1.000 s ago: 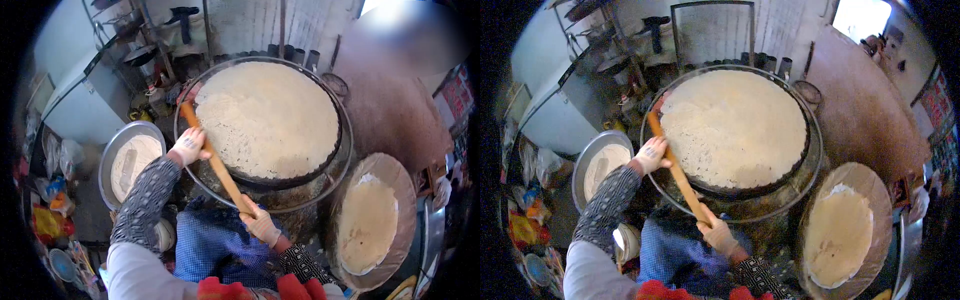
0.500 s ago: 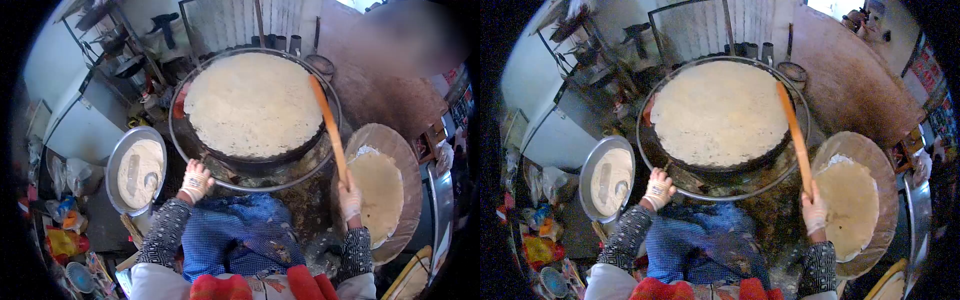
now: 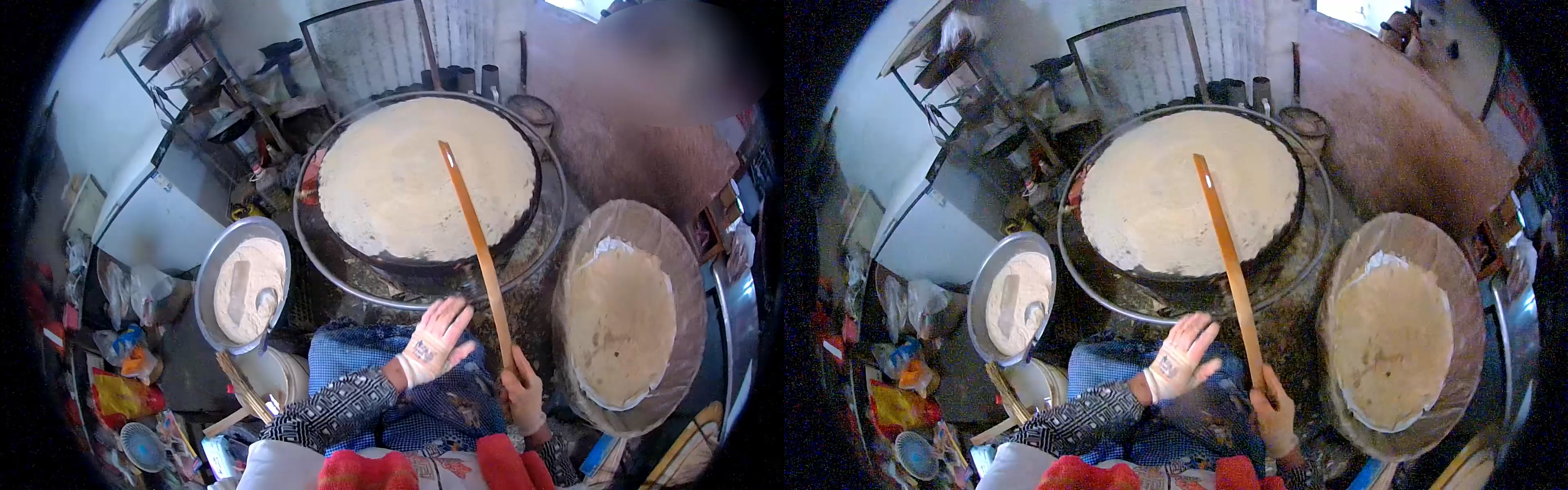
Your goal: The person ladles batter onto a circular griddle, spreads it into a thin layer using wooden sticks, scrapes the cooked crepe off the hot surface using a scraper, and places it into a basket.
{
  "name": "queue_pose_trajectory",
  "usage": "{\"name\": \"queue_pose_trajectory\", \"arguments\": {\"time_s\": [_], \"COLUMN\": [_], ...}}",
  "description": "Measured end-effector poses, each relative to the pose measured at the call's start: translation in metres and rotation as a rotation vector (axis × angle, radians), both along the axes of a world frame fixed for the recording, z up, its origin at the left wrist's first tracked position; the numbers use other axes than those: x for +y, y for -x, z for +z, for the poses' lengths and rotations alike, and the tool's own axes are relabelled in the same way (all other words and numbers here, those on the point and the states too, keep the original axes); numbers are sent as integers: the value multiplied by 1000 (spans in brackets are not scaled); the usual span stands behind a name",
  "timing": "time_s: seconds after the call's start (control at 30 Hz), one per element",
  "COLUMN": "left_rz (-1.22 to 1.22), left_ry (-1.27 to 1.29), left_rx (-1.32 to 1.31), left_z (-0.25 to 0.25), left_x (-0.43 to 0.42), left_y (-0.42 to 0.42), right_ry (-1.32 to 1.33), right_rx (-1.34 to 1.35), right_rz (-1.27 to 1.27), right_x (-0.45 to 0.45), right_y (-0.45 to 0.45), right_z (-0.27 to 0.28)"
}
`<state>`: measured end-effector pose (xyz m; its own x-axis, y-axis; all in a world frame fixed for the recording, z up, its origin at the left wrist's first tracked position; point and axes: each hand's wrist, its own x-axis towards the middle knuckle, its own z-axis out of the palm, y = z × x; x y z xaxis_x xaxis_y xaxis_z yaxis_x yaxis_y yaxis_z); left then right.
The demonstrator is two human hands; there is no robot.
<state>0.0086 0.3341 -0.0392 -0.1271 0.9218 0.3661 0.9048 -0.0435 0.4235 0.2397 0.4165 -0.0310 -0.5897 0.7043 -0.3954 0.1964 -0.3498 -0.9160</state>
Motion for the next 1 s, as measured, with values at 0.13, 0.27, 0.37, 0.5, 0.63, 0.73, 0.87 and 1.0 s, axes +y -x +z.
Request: {"name": "queue_pose_trajectory", "arguments": {"time_s": [0.13, 0.27, 0.37, 0.5, 0.63, 0.73, 0.87, 1.0], "left_rz": [-123, -291, -218, -102, 72, 232, 369, 220], "left_ry": [2, 54, 229, 321, 334, 337, 275, 342], "left_rx": [224, 348, 404, 451, 415, 390, 534, 393], "left_z": [36, 32, -7, -5, -5, -5, -33, 10], "left_x": [60, 119, 144, 145, 93, 27, -60, 5], "left_y": [17, 36, 63, 118, 195, 231, 215, 141], "right_ry": [-166, 66, 298, 383, 370, 168, -343, -308], "right_rx": [20, 108, 157, 234, 315, 179, -203, -227], "right_rz": [-40, -152, -198, 14, 173, 401, 634, 502], "right_x": [-32, -52, -44, -10, -4, -10, -12, -21], "right_y": [-47, -65, -27, 29, 96, 132, 121, 31], "right_z": [-14, -43, -63, -20, -37, -58, -22, -63]}}
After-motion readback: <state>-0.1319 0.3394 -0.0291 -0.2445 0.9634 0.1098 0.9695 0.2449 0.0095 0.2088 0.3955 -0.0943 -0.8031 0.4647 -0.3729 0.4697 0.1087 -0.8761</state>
